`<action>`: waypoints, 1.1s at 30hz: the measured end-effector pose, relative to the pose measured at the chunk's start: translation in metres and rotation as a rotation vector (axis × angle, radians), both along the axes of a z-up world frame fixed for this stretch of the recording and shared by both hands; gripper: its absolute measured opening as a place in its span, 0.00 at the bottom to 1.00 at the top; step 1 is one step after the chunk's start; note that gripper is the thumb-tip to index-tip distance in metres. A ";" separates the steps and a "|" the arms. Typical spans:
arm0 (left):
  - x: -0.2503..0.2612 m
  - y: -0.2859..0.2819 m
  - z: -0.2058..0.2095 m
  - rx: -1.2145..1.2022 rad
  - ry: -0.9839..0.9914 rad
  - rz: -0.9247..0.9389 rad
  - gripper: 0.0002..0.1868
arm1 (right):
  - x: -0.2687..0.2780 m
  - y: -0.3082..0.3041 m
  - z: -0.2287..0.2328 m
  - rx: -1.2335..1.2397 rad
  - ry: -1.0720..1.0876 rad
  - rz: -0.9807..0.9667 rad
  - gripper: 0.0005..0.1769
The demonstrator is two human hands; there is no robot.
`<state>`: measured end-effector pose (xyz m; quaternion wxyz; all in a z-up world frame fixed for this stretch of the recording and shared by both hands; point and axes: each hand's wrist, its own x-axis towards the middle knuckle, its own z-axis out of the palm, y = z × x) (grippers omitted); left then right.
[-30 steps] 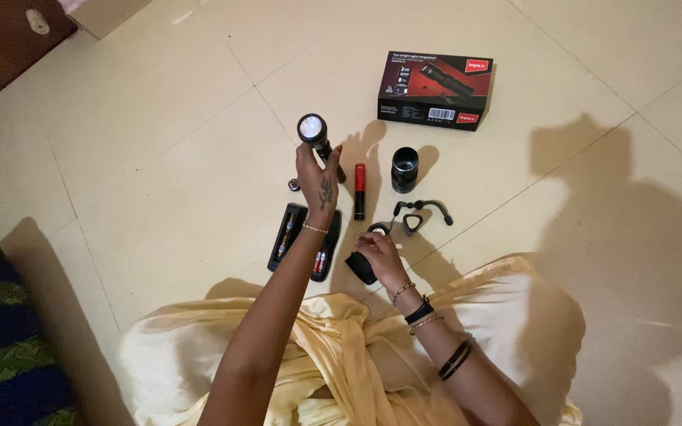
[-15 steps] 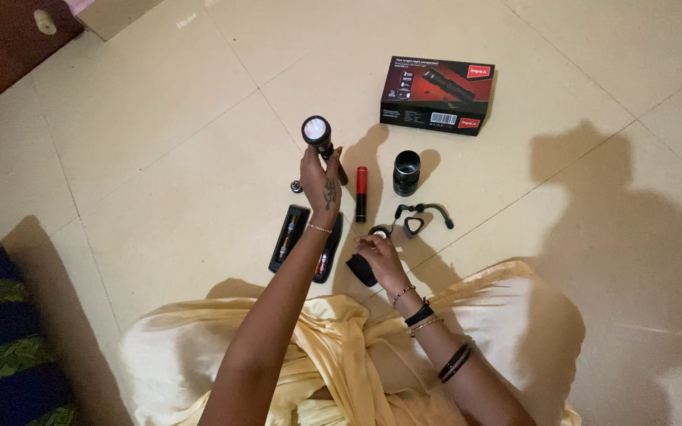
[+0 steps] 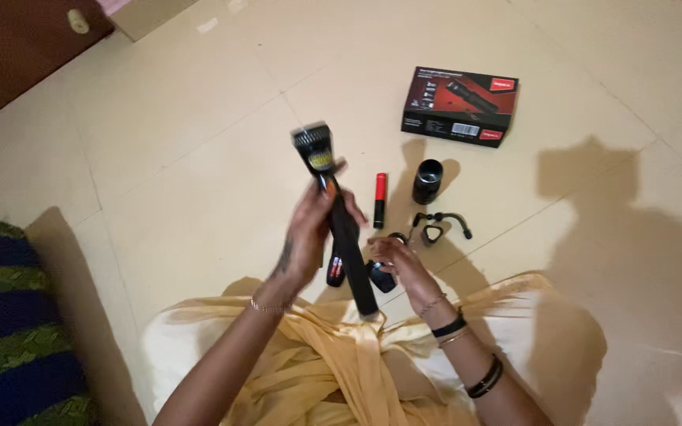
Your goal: The person disassembles a flashlight, removes the tail cap, and inspects the internal components. They then reassemble the flashlight by screwing the tail cap back on and test it by turning it on. The person also handles a small cylindrical object, possibly a battery or lens cap, and places it on the floor.
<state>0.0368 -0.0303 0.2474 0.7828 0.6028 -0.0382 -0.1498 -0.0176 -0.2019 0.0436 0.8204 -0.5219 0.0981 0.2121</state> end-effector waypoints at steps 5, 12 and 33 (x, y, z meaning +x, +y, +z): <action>-0.053 0.007 -0.042 -0.036 0.281 -0.078 0.24 | 0.000 0.000 0.074 0.242 -0.168 0.091 0.30; -0.080 0.002 -0.098 -0.046 0.330 -0.204 0.13 | -0.005 0.008 0.136 -0.067 -0.166 0.015 0.39; -0.086 0.024 -0.120 0.125 -0.060 -0.178 0.10 | -0.007 0.057 0.113 -0.159 -0.520 -0.180 0.17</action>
